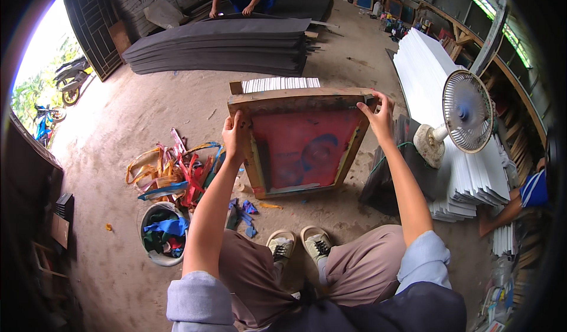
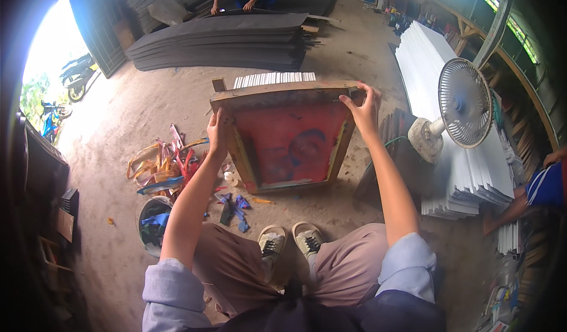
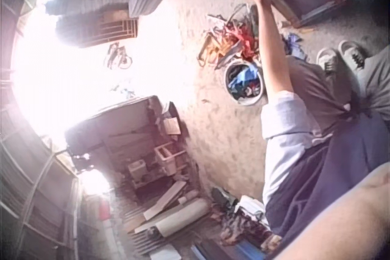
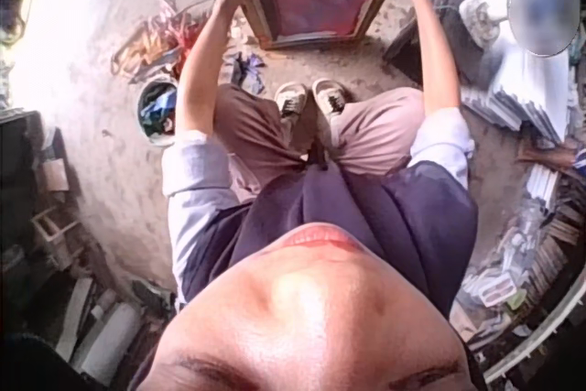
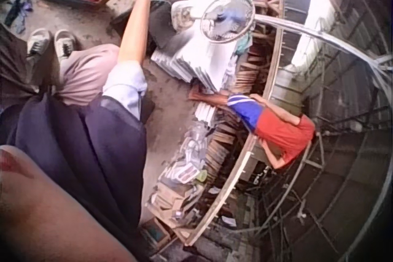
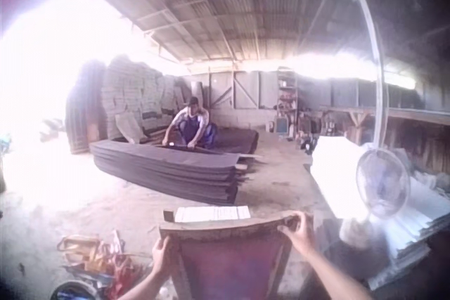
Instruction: The person sits on the floor and rubs the inner surface of a wooden frame with a dark cloth. They then flip the frame to rub the other side, which has a blue printed design, using the same cloth.
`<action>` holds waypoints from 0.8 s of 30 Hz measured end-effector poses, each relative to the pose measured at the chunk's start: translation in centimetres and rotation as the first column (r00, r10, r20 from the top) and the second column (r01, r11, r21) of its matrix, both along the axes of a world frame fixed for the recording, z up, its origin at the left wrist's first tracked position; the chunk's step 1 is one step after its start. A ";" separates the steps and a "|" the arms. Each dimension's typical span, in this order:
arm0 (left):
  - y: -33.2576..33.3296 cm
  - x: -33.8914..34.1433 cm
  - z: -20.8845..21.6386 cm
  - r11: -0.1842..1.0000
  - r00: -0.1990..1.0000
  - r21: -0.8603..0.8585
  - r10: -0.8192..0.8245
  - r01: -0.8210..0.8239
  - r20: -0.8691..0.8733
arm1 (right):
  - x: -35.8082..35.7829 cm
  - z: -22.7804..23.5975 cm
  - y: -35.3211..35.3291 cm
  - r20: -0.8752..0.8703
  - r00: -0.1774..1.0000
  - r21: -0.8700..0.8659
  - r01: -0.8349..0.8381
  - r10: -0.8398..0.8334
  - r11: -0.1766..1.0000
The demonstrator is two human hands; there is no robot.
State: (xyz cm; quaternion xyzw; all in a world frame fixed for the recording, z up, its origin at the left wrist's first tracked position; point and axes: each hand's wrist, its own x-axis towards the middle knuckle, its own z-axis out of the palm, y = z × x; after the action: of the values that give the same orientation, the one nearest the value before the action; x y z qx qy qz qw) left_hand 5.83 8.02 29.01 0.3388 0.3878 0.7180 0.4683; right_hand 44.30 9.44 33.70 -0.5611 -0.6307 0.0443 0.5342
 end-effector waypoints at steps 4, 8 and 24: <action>-0.7 0.4 0.2 1.000 1.000 0.003 -0.006 0.006 -0.007 | 0.6 0.1 0.9 0.010 0.996 0.087 0.086 -0.087 0.992; -0.7 0.3 0.3 1.000 1.000 -0.023 -0.012 0.012 -0.010 | 1.0 0.5 0.7 0.152 0.976 0.138 0.132 -0.152 0.982; -0.6 -0.1 -0.2 1.000 0.997 0.005 0.022 -0.022 -0.070 | 1.1 2.2 -1.4 0.013 0.998 -0.019 -0.058 0.058 0.998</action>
State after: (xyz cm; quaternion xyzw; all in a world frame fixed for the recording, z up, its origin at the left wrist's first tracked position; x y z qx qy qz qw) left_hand 5.72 7.41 28.80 0.3605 0.4061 0.7117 0.4457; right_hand 45.40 7.99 35.90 -0.5478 -0.6499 0.0617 0.5232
